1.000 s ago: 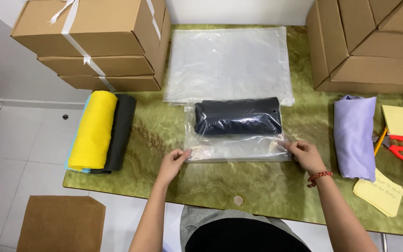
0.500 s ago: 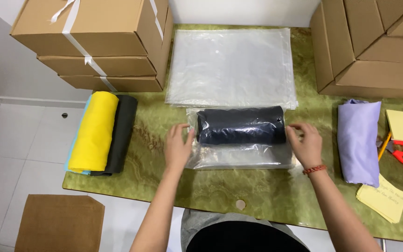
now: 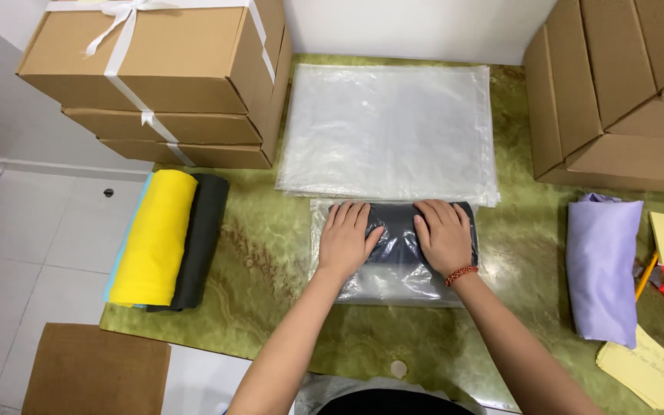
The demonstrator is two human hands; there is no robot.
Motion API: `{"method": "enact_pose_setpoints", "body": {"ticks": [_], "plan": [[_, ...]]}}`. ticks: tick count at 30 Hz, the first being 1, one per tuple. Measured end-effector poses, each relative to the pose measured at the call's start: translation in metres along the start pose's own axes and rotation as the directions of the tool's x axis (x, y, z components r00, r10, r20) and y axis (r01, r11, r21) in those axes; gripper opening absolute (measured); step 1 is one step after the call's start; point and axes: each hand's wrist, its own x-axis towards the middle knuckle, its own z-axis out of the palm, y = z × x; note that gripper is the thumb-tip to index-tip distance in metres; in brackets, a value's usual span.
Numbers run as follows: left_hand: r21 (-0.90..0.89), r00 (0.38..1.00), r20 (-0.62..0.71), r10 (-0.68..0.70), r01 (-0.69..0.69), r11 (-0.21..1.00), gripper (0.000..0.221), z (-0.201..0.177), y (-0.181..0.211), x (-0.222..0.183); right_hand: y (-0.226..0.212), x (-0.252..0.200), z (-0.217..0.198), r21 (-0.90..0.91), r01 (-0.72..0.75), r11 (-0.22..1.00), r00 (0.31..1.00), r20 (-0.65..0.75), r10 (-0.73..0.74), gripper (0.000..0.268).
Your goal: The person ties a white ribbon around a cardboard box, writes on a yellow sticky note, and places it on the box. They then wrap a black rolled item in a clear plastic bag and place it inside another cardboard box.
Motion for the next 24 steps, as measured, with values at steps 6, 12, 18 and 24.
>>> {"method": "enact_pose_setpoints", "body": {"ticks": [6, 12, 18, 24], "plan": [[-0.019, 0.980, 0.199, 0.025, -0.022, 1.000, 0.070, 0.002, -0.011, 0.011, -0.003, -0.001, 0.000, -0.025, -0.023, 0.999, 1.000, 0.018, 0.024, 0.043], [-0.043, 0.971, 0.236, 0.029, -0.019, 0.999, 0.072, -0.005, -0.009, 0.005, -0.007, -0.007, -0.002, -0.004, -0.045, 0.999, 0.999, 0.011, 0.045, 0.047], [-0.058, 0.989, 0.145, -0.018, 0.027, 0.998, 0.071, -0.021, 0.003, -0.006, -0.009, -0.015, -0.011, -0.003, -0.092, 0.996, 0.996, 0.017, 0.092, 0.049], [0.103, 0.987, -0.149, 0.054, -0.039, 0.994, 0.065, -0.007, 0.016, -0.024, -0.015, -0.022, -0.013, 0.001, -0.080, 0.997, 0.996, -0.035, 0.080, 0.055]]}}
